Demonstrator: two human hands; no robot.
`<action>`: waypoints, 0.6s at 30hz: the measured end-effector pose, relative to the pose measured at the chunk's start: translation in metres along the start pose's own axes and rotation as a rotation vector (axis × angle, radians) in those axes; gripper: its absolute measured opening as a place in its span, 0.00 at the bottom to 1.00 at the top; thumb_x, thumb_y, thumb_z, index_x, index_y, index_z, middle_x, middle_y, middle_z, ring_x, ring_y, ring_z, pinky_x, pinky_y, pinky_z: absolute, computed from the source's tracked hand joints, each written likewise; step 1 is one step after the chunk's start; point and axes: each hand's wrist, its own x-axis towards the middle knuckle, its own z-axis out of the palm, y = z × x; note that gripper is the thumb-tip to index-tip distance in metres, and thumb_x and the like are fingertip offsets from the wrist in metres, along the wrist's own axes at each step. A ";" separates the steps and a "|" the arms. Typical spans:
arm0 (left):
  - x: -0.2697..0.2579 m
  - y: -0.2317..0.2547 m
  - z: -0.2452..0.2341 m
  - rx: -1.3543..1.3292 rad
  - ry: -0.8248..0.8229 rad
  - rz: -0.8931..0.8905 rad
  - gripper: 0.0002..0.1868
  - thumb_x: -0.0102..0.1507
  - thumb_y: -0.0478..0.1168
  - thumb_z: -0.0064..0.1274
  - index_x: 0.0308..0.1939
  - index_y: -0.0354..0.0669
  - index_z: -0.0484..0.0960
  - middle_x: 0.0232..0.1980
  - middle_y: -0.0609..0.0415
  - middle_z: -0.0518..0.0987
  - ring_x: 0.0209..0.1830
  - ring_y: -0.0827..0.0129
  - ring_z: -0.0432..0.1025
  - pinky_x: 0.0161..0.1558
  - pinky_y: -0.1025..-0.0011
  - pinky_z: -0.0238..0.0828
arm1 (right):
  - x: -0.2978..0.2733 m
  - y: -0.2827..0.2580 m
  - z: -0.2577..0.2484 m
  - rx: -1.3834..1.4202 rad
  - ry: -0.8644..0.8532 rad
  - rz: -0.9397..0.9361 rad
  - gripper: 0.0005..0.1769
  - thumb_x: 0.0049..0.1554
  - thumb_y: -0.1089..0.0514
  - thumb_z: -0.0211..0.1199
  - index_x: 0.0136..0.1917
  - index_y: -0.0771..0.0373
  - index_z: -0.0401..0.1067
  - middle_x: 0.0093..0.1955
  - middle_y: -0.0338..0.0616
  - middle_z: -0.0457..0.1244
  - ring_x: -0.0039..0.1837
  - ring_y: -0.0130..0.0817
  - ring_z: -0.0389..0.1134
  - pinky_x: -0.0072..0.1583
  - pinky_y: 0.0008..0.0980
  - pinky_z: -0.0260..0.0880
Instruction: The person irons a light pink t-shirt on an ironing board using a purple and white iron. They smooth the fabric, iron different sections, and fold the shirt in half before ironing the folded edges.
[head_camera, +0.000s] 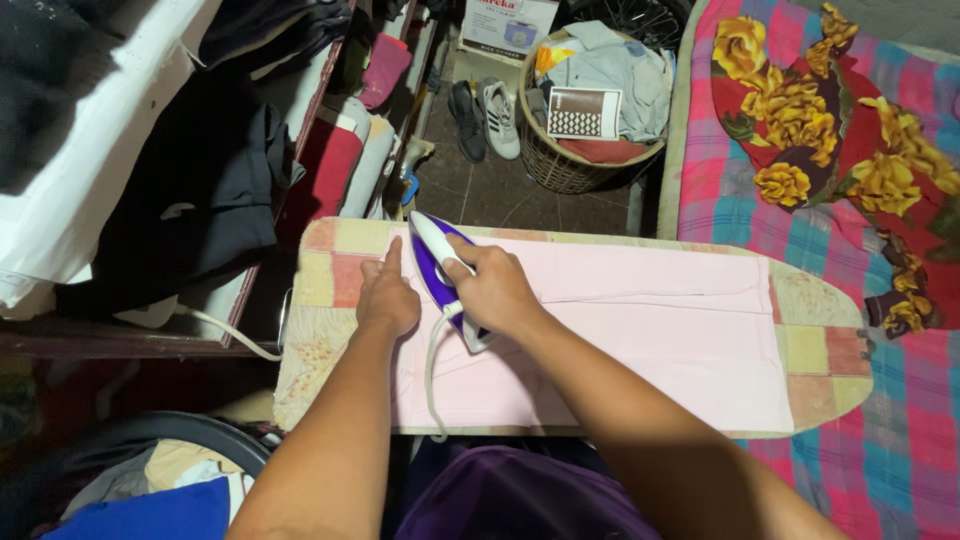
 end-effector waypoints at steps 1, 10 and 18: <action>0.000 0.000 0.000 0.002 0.001 0.006 0.42 0.66 0.35 0.43 0.81 0.70 0.48 0.68 0.52 0.61 0.65 0.57 0.67 0.64 0.60 0.66 | 0.000 0.000 -0.001 -0.015 -0.026 0.056 0.24 0.59 0.51 0.59 0.66 0.64 0.73 0.59 0.62 0.68 0.56 0.53 0.74 0.61 0.40 0.69; 0.003 -0.001 0.000 0.001 -0.013 -0.002 0.39 0.68 0.37 0.40 0.81 0.71 0.47 0.69 0.52 0.60 0.65 0.58 0.67 0.65 0.59 0.65 | -0.048 -0.015 -0.016 -0.028 -0.128 0.271 0.28 0.58 0.48 0.58 0.70 0.57 0.70 0.47 0.63 0.71 0.51 0.49 0.76 0.58 0.40 0.71; 0.014 -0.014 0.010 0.001 -0.006 0.021 0.39 0.68 0.37 0.41 0.82 0.69 0.48 0.70 0.49 0.60 0.66 0.56 0.67 0.66 0.59 0.65 | -0.013 -0.011 -0.005 -0.021 -0.051 0.199 0.26 0.58 0.51 0.59 0.69 0.58 0.71 0.52 0.64 0.70 0.55 0.51 0.75 0.60 0.38 0.70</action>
